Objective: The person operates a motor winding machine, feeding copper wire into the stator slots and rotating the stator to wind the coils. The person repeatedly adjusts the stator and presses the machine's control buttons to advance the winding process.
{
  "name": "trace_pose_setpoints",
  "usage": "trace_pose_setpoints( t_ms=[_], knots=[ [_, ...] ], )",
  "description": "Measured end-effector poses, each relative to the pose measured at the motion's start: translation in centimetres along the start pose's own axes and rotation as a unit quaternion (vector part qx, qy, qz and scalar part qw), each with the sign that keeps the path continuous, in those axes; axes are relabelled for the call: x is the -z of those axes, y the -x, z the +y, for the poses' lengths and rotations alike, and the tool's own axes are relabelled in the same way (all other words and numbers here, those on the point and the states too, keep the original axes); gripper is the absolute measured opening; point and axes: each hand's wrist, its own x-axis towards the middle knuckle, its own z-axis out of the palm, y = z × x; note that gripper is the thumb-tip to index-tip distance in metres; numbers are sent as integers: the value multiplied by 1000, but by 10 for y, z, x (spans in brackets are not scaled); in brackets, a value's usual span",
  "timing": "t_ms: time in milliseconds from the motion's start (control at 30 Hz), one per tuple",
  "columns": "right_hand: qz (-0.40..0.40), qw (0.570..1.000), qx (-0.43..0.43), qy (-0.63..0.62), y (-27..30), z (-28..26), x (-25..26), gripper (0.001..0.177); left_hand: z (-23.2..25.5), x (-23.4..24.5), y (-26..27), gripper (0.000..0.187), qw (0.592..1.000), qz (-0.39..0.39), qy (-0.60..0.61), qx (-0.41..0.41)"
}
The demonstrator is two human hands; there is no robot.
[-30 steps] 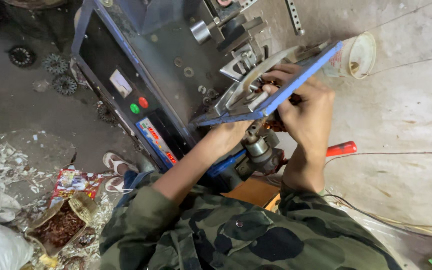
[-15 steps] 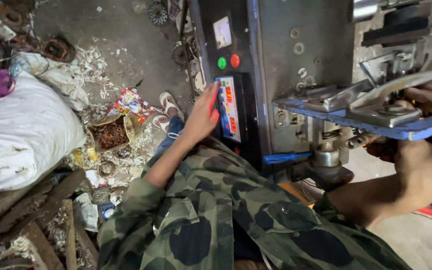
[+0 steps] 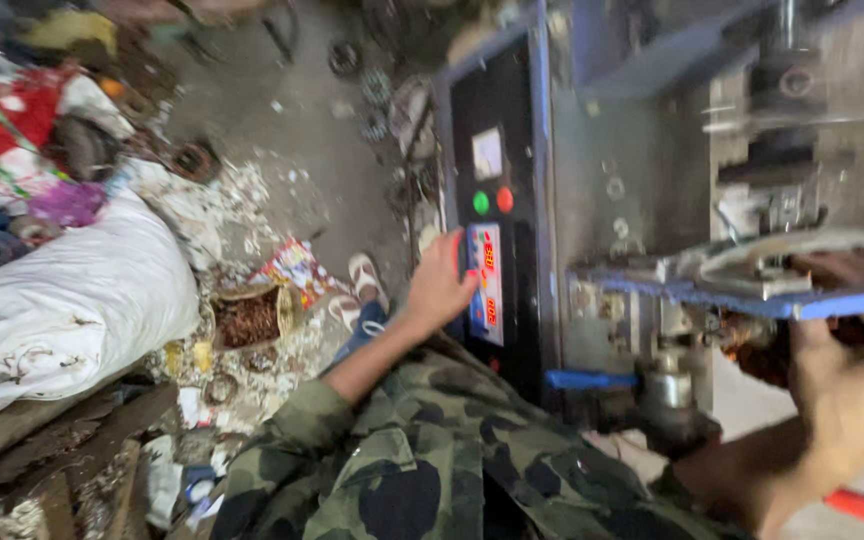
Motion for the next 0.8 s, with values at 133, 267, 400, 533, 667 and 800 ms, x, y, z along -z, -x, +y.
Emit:
trace_pose_setpoints(
  t_ms=[133, 267, 400, 533, 667, 800],
  knots=[
    [42, 967, 13, 249, -1, -2, 1, 33, 73, 7, -10, 28, 994, -64, 88, -25],
    [23, 983, 111, 144, -5, -3, 4, 25, 131, 0, -8, 36, 848, -353, 395, -6],
    [45, 986, 52, 150, -2, -3, -3, 25, 151, -40, 4, 46, 665, -462, 581, 87],
    [51, 994, 24, 89, 0, -5, -6, 24, 157, -101, 6, 47, 536, -407, 725, 144],
    [50, 992, 57, 106, -6, -16, -8, 27, 151, -135, -11, 46, 485, -393, 766, 151],
    [47, 990, 71, 112, -7, -18, -7, 31, 150, -174, -43, 45, 452, -371, 793, 173]
  ],
)
